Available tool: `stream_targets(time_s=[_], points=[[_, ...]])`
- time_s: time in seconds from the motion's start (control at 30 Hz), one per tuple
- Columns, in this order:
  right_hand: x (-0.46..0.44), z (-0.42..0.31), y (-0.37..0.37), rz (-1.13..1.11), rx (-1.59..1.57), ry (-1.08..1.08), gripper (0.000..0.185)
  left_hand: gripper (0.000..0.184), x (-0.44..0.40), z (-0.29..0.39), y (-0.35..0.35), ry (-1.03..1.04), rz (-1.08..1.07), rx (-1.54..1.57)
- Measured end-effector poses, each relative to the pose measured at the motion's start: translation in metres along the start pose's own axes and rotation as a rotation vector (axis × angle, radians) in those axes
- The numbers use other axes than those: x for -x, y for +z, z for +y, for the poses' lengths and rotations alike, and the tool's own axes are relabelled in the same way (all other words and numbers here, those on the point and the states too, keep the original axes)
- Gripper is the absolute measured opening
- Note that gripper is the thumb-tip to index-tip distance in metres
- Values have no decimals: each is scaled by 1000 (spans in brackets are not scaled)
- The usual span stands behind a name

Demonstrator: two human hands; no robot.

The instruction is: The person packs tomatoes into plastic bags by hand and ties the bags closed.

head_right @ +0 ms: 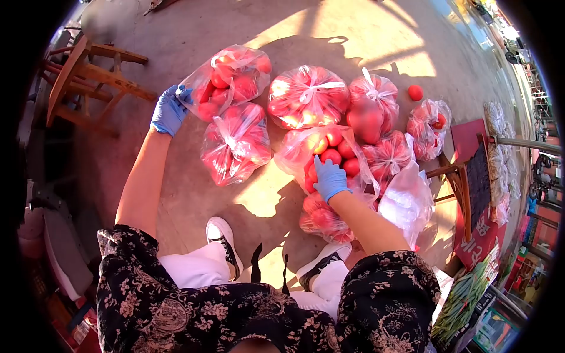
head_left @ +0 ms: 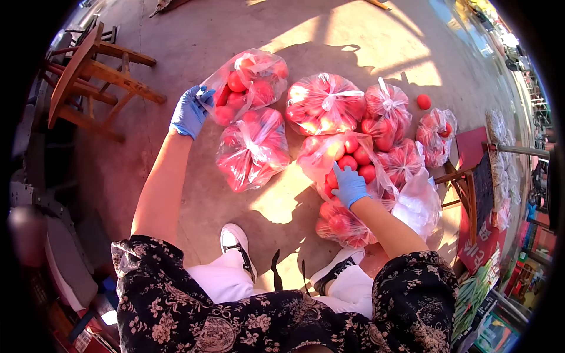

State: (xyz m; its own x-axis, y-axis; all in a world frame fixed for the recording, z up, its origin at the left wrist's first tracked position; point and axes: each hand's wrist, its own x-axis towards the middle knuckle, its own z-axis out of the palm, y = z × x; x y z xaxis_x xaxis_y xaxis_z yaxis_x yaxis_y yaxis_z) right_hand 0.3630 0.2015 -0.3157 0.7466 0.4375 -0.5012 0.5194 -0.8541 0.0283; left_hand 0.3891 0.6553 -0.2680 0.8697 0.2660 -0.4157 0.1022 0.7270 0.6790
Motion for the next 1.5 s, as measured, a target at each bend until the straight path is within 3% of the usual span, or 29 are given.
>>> stream_targets(time_s=[0.2, 0.27, 0.37, 0.43, 0.77, 1.1, 1.2, 1.5], points=[[0, -12, -1, 27, -5, 12, 82, 18, 7, 5, 8, -55, -44, 95], [0, -3, 16, 136, 6, 23, 80, 21, 8, 5, 6, -31, -29, 27], [-1, -5, 16, 89, 22, 52, 79, 25, 1, 3, -10, -89, -53, -22], [-6, -5, 24, 136, 0, 75, 66, 24, 0, 0, -19, -110, -44, -103], [-2, -5, 17, 134, -15, 86, 58, 24, -1, -14, -26, -204, 12, 1], [1, -3, 11, 106, -67, 97, 80, 33, -15, -14, -36, -215, 81, -12], [3, -2, 11, 108, -87, 87, 80, 35, -14, -13, -29, -209, 162, -63], [4, 12, 8, 68, -174, 24, 74, 34, -29, -21, -30, -238, 130, -148]])
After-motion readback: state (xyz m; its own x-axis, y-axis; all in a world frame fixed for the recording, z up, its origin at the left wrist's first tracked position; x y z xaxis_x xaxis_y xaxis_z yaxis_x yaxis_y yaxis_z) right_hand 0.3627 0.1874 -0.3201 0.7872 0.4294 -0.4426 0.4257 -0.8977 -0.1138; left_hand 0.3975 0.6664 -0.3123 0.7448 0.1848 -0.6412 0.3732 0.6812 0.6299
